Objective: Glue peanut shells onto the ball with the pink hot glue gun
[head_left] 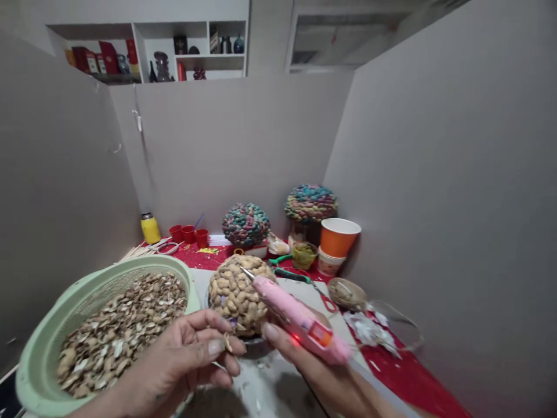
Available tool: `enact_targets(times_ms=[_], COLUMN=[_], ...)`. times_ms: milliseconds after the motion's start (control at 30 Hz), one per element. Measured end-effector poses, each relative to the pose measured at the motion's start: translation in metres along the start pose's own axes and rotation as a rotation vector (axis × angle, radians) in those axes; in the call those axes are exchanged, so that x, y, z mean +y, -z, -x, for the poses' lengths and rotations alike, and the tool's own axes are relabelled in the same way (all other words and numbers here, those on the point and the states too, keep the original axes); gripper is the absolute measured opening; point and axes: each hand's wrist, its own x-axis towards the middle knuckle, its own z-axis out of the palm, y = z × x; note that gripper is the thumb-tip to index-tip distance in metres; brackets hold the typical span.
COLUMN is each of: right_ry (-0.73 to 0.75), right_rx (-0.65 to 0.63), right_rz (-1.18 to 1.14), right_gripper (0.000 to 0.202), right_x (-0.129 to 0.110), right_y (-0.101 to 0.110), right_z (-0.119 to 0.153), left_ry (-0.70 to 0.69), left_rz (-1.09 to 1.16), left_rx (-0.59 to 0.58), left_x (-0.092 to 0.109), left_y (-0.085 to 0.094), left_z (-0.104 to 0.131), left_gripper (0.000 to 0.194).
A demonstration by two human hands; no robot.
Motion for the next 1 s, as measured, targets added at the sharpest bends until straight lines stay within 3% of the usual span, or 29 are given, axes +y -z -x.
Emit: enact_targets(times_ms=[133, 300, 500, 700, 867, 1000], right_ry=[-0.008, -0.023, -0.044, -0.067, -0.114, -0.133], right_rx=[0.040, 0.141, 0.066, 0.058, 0.037, 0.078], right_rz=[-0.023, 0.004, -0.034, -0.092, -0.271, -0.261], right_gripper=[0.035, 0.029, 0.027, 0.026, 0.027, 0.030], right_x=[0.001, 0.019, 0.047, 0.054, 0.049, 0.045], right_y=[-0.001, 0.004, 0.004, 0.004, 0.001, -0.001], right_z=[0.003, 0.028, 0.045, 0.049, 0.047, 0.044], left_ry=[-0.022, -0.036, -0.037, -0.078, -0.114, -0.106], left_rz=[0.067, -0.008, -0.071, -0.093, -0.134, -0.161], left_rx=[0.006, 0.077, 0.027, 0.023, 0.023, 0.030], left_x=[-0.019, -0.041, -0.065, -0.074, -0.077, -0.075], left_y=[-0.015, -0.022, -0.027, -0.027, -0.027, -0.028], left_z=[-0.014, -0.025, -0.034, -0.039, -0.039, -0.039], left_gripper=[0.025, 0.036, 0.044, 0.047, 0.040, 0.037])
